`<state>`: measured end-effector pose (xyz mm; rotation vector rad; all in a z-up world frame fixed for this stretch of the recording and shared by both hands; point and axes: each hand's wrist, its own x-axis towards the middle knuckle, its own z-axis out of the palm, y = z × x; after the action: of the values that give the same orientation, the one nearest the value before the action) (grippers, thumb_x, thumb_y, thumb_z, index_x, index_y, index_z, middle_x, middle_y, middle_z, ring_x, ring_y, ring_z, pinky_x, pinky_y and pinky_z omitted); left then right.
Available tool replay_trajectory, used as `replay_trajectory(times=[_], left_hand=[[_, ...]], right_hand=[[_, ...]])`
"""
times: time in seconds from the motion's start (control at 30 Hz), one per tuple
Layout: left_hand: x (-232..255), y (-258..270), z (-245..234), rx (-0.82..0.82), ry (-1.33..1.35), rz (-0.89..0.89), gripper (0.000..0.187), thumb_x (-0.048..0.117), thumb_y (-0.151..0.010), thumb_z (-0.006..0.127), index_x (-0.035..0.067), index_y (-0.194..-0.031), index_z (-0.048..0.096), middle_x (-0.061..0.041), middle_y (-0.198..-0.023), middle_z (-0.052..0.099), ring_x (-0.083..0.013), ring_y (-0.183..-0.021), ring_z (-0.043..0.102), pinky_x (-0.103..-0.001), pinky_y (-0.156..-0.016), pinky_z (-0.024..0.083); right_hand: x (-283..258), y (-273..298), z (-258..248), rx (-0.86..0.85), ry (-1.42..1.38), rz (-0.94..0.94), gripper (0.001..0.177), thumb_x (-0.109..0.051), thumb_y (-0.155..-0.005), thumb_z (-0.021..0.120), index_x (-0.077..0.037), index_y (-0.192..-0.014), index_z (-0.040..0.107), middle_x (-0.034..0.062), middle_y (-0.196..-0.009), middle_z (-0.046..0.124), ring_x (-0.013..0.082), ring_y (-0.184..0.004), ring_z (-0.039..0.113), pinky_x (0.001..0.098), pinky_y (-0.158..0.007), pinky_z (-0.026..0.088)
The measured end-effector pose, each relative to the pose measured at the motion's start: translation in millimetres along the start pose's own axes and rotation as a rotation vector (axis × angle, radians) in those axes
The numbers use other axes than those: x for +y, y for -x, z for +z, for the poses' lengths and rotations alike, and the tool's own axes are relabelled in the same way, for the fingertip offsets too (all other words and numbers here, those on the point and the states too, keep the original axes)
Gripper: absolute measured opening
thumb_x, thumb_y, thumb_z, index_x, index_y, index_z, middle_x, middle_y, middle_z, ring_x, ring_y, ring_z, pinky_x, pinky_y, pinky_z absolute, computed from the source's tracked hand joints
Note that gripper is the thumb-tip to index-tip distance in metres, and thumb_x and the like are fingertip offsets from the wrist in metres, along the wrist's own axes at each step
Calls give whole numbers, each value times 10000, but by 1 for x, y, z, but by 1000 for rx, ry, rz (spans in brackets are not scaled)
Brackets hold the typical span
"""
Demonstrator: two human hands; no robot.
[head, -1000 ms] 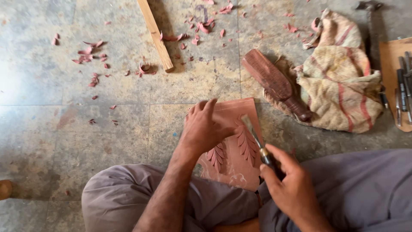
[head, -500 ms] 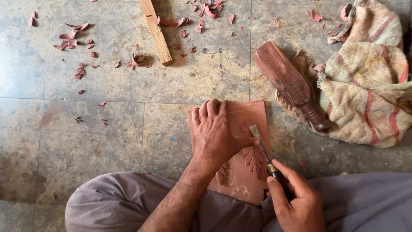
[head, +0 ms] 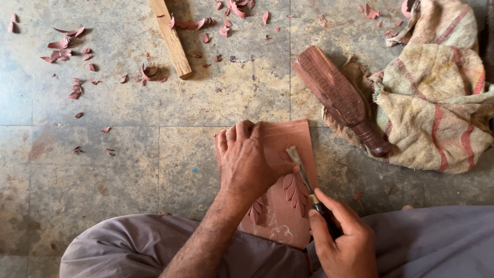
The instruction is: The person carves intricate leaf and petal patterns into a wooden panel using various chisels and a wooden mallet. They work while sitting cross-legged on the floor, holding the wood piece in their lap and switching tools to refine the details.
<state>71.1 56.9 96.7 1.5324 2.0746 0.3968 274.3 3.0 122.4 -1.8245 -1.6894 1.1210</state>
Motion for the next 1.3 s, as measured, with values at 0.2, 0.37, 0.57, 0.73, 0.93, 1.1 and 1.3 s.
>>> replay_trajectory(times=[0.2,0.37,0.57,0.73,0.93,1.1,1.3], left_hand=[[-3,-2,2,2,29,-12,1176,730,-556,890,-10,-1391,519,-174,-1303,522,-347,-1306,435,-557,-1171,199],[-6,0,-1,-53,20,15,1322,771,-490,888,-19,-1455,448,-182,-1367,490,-354,-1366,392,-575,-1201,121],[1,4,-1,-31,-26,7,1398,755,-455,909,-33,-1498,414,-205,-1427,461,-377,-1427,354,-581,-1191,100],[1,5,0,-2,-6,1,1309,728,-517,897,-44,-1468,433,-185,-1381,488,-362,-1371,388,-565,-1195,167],[6,-1,-5,-13,63,-69,980,650,-725,826,13,-1408,527,-156,-1344,540,-311,-1295,466,-517,-1170,252],[-23,-17,-1,-39,246,-155,593,410,-893,728,102,-1384,603,-82,-1225,711,-193,-1115,654,-419,-1085,460],[-21,-8,-17,382,98,36,227,206,-901,717,65,-1076,747,-110,-992,765,-201,-828,671,-434,-777,566]], right_hand=[[-6,-11,-2,-31,-46,155,450,-94,-936,737,-62,-1385,723,169,-796,750,156,-665,735,308,-589,558],[-8,-4,-5,-35,-39,157,418,-89,-848,710,-70,-1266,716,120,-793,800,118,-641,746,284,-588,588],[2,6,-6,-31,-30,124,403,-82,-841,734,-60,-1243,733,105,-809,802,116,-647,734,280,-596,579],[2,3,-2,-16,-53,193,418,-65,-828,722,-68,-1245,743,108,-779,803,114,-634,719,283,-584,580],[-16,-23,-1,-34,-54,87,400,-98,-879,723,-60,-1277,731,93,-746,782,92,-631,666,263,-531,524],[-12,-20,-12,37,-198,-16,412,-85,-922,684,-19,-1328,672,85,-922,748,93,-708,686,224,-570,537],[-9,-28,-26,61,-270,-71,446,-71,-972,626,25,-1406,587,89,-1062,715,95,-735,663,230,-548,511]])
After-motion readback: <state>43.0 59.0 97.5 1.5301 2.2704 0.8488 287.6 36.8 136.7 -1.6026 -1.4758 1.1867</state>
